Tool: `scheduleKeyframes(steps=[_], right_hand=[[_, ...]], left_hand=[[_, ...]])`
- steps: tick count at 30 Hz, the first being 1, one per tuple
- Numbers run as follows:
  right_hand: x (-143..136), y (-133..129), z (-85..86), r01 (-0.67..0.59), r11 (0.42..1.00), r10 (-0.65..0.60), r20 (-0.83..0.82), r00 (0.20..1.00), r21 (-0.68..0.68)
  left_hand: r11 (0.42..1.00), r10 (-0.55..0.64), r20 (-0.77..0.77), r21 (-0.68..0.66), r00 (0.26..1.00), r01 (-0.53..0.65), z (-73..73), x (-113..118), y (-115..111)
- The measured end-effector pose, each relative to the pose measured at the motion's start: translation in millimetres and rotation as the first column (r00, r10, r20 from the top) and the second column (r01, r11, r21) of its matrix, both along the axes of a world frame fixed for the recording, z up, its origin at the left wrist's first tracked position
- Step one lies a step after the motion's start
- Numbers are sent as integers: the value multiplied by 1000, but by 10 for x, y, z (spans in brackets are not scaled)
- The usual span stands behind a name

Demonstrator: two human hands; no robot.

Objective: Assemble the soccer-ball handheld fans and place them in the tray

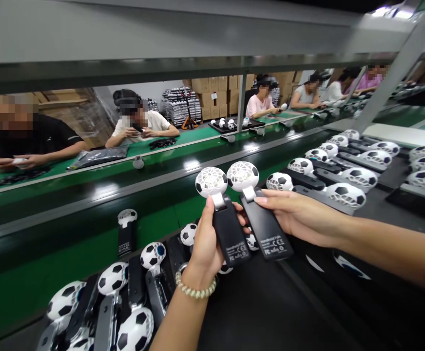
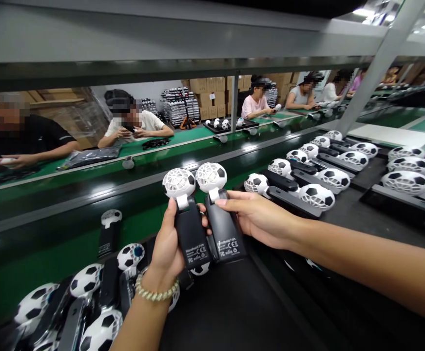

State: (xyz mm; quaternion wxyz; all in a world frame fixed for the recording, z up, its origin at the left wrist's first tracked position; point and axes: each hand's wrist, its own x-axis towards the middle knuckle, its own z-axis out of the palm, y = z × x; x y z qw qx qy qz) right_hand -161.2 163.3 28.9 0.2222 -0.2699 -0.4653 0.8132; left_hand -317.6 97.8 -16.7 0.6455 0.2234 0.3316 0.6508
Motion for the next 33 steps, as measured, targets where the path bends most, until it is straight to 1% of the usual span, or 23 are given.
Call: scheduleKeyframes(steps=[3,8,10,11,12,13,14,15,16,17,18,19,20,22,23,24,25,27,29,30,31,32,33], right_hand=[[-3,12,-17,-15,1000,15,-24,1000,18],[3,4,-62,-21,995,26,-55,998,93],[88,-3,-18,-24,988,29,-27,999,152],[171,-3,34,-16,979,16,3,1000,205],[286,0,107,-3,957,-12,49,999,289],[436,4,198,9,913,-62,117,991,408],[620,11,303,23,835,-155,194,969,550],[832,20,412,27,717,-287,260,922,696],[1066,33,513,4,572,-436,300,849,821],[1314,52,596,-23,422,-588,293,754,906],[1567,78,649,-68,306,-705,274,654,950],[1815,110,663,-115,231,-787,255,562,966],[2052,147,633,-157,198,-840,250,481,968],[2462,227,447,-209,220,-889,284,359,953],[2626,266,307,-210,244,-895,303,328,947],[2760,304,154,-199,263,-894,316,319,944],[2862,339,4,-168,267,-892,309,330,949],[2978,397,-223,-75,235,-891,245,382,969],[2991,420,-299,7,194,-891,173,419,981],[2961,408,-284,26,175,-895,148,420,984],[2907,372,-248,21,172,-896,148,419,985],[2828,311,-206,10,179,-891,158,426,984],[2726,223,-173,8,186,-885,163,436,983]], left_hand=[[998,58,-63,31,996,-56,-26,10,-6],[997,45,-112,74,993,-37,-21,34,-22],[996,41,-138,83,990,-29,-1,62,-41],[996,40,-152,90,988,-27,14,81,-54],[995,39,-163,102,986,-22,32,102,-70],[993,37,-169,116,985,-18,52,123,-87],[992,32,-171,127,985,-10,73,144,-106],[992,26,-169,128,985,-4,93,163,-124],[992,24,-162,123,987,-4,110,181,-142],[994,26,-155,111,988,-9,123,199,-156],[995,27,-160,97,987,-11,129,216,-168],[996,30,-182,84,983,-15,128,236,-175],[997,41,-224,76,974,-24,122,260,-179],[997,63,-358,63,931,-43,98,325,-181],[998,63,-429,51,901,-46,83,366,-180],[998,57,-489,38,871,-44,69,413,-179],[999,39,-538,24,842,-31,57,462,-178],[1000,-3,-629,6,777,9,45,563,-168],[1000,15,-750,14,662,-7,64,663,-143],[1000,22,-811,24,584,-5,87,715,-122],[999,14,-861,33,508,28,121,774,-95],[994,-16,-897,33,442,104,163,841,-62],[977,-61,-919,26,389,213,209,918,-26]])
